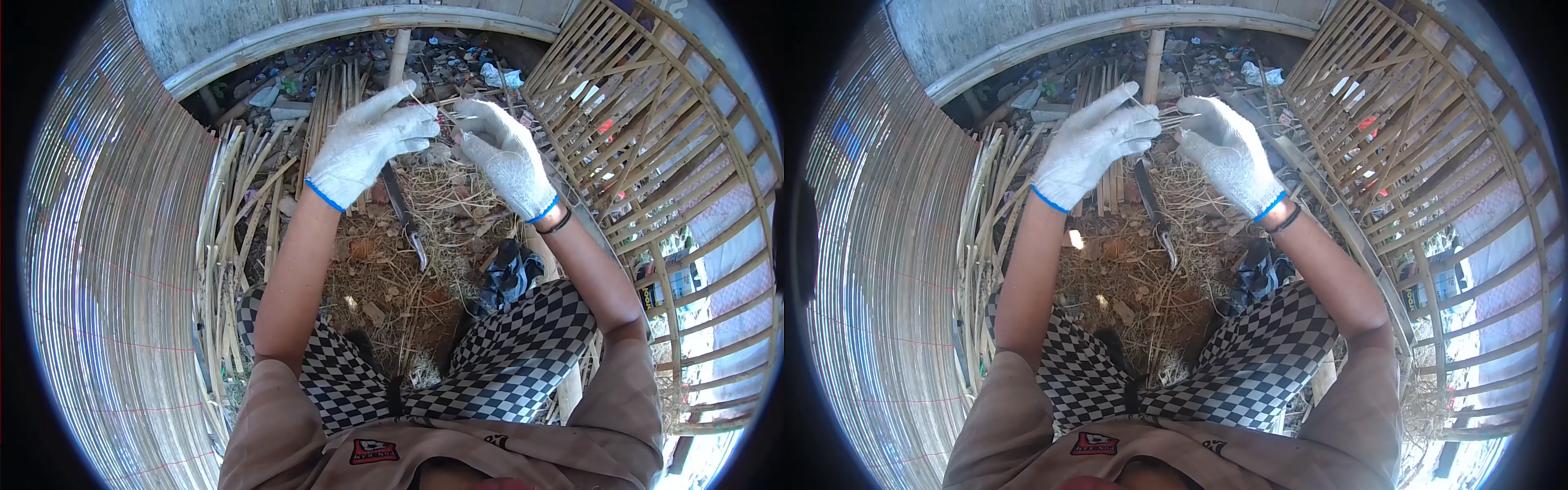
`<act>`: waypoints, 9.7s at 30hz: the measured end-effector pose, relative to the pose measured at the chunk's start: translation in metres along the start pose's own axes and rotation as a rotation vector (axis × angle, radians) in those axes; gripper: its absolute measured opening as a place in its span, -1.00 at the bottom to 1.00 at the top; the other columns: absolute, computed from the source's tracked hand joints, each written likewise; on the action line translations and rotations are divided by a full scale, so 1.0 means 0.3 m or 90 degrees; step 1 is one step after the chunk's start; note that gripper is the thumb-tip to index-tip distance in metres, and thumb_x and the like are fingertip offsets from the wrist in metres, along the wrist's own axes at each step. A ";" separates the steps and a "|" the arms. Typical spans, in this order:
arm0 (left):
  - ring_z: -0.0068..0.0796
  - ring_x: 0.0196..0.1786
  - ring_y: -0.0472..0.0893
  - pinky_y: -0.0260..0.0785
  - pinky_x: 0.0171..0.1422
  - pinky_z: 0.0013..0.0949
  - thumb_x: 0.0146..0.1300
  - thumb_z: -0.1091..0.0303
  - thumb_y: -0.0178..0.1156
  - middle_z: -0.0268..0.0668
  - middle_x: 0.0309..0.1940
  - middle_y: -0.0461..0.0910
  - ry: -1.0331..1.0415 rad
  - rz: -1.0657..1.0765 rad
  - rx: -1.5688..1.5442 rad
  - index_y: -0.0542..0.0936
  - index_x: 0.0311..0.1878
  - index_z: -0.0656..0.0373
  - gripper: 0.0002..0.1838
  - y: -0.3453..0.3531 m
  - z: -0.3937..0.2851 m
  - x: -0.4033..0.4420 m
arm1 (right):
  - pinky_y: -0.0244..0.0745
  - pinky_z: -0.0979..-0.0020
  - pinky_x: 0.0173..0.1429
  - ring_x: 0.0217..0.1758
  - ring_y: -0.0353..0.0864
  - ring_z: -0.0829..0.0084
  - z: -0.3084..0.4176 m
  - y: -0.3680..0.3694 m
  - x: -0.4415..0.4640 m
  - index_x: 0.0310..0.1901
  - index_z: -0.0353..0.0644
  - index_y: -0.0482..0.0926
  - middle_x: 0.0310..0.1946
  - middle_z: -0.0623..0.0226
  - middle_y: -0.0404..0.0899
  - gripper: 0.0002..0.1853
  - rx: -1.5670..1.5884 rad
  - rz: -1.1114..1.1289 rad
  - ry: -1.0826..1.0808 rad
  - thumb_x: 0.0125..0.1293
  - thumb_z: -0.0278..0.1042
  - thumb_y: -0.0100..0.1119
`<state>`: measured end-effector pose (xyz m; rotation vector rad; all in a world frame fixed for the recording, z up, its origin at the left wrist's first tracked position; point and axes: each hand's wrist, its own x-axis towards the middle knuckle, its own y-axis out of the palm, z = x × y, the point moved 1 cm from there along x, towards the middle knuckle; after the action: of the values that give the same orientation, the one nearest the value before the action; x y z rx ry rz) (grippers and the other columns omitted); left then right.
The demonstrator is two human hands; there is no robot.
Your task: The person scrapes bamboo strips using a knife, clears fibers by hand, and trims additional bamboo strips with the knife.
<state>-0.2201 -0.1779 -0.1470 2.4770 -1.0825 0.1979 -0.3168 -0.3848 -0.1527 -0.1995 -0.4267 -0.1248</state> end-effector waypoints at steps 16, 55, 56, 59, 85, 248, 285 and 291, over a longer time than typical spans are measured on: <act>0.12 0.32 0.58 0.47 0.42 0.02 0.54 0.09 0.15 0.22 0.31 0.49 -0.082 0.144 -0.184 0.09 0.59 0.42 -0.20 0.004 0.087 0.007 | 0.65 0.46 -0.14 -0.24 0.75 0.58 0.066 0.009 -0.011 0.06 -0.20 0.73 -0.22 0.28 0.78 -0.70 -0.316 -0.059 -0.080 0.35 -0.31 0.39; -0.38 0.02 0.64 0.54 0.21 -0.15 0.55 0.22 0.17 -0.17 0.05 0.65 -0.039 0.071 -0.269 0.56 0.26 0.34 -0.59 0.059 0.198 0.029 | 0.28 0.62 -0.51 -0.56 0.45 0.77 0.057 0.041 -0.041 0.05 -0.24 0.76 -0.55 0.49 0.62 -0.59 -0.175 0.005 0.016 0.31 -0.12 0.51; -0.38 0.03 0.64 0.54 0.22 -0.15 0.55 0.23 0.17 -0.17 0.05 0.65 -0.040 0.059 -0.271 0.57 0.25 0.33 -0.61 0.064 0.202 0.032 | 0.27 0.62 -0.52 -0.57 0.45 0.76 0.058 0.043 -0.041 0.04 -0.24 0.76 -0.56 0.50 0.62 -0.60 -0.153 0.000 0.033 0.31 -0.12 0.51; -0.37 0.05 0.65 0.53 0.24 -0.13 0.54 0.24 0.18 -0.17 0.04 0.66 -0.040 0.027 -0.279 0.59 0.22 0.33 -0.63 0.077 0.215 0.027 | 0.28 0.62 -0.53 -0.59 0.45 0.75 0.044 0.046 -0.039 0.05 -0.27 0.75 -0.53 0.47 0.64 -0.64 -0.118 -0.002 0.039 0.37 -0.18 0.46; 0.15 0.66 0.05 0.00 0.68 0.17 0.61 -0.21 -0.18 0.15 0.65 -0.06 0.228 -0.264 -0.108 -0.10 0.66 0.27 -0.14 -0.233 -0.282 -0.068 | 0.31 0.56 -0.55 -0.65 0.44 0.72 -0.148 -0.113 -0.043 -0.06 -0.29 0.71 -0.59 0.51 0.56 -0.76 -0.104 -0.002 0.161 0.49 -0.26 0.30; -0.56 -0.46 0.19 0.14 -0.32 -0.36 0.46 0.25 0.23 -0.48 -0.54 0.15 0.671 -0.195 0.176 0.30 -0.40 0.01 -0.66 -0.304 -0.522 -0.057 | 0.56 0.03 0.23 0.13 0.69 -0.06 -0.934 0.216 -0.219 0.23 -0.36 0.50 0.05 -0.07 0.69 -0.28 -0.664 0.451 0.409 0.37 0.20 0.14; -0.33 -0.28 0.42 0.31 -0.11 -0.21 0.45 0.32 0.12 -0.30 -0.36 0.38 0.476 0.107 -0.008 0.46 -0.19 0.23 -0.83 -0.571 -0.572 -0.038 | 0.61 0.06 0.14 -0.03 0.74 -0.06 -0.663 0.021 -0.009 -0.15 -0.27 0.68 -0.20 -0.13 0.73 -0.57 -0.708 -0.127 0.297 0.18 -0.01 0.36; -0.32 -0.25 0.49 0.38 -0.06 -0.21 0.48 0.33 0.09 -0.27 -0.31 0.45 0.535 -0.003 0.084 0.47 -0.10 0.25 -0.84 -0.511 -0.564 -0.044 | 0.64 0.14 0.13 0.00 0.76 0.07 -0.992 0.299 -0.150 -0.16 -0.28 0.74 -0.14 -0.08 0.75 -0.63 -0.580 0.291 0.517 0.28 -0.09 0.25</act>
<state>-0.1110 -0.0025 -0.0489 2.1236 -0.6951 1.2052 -0.2245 -0.3590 -0.4519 -1.0875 0.5233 0.0645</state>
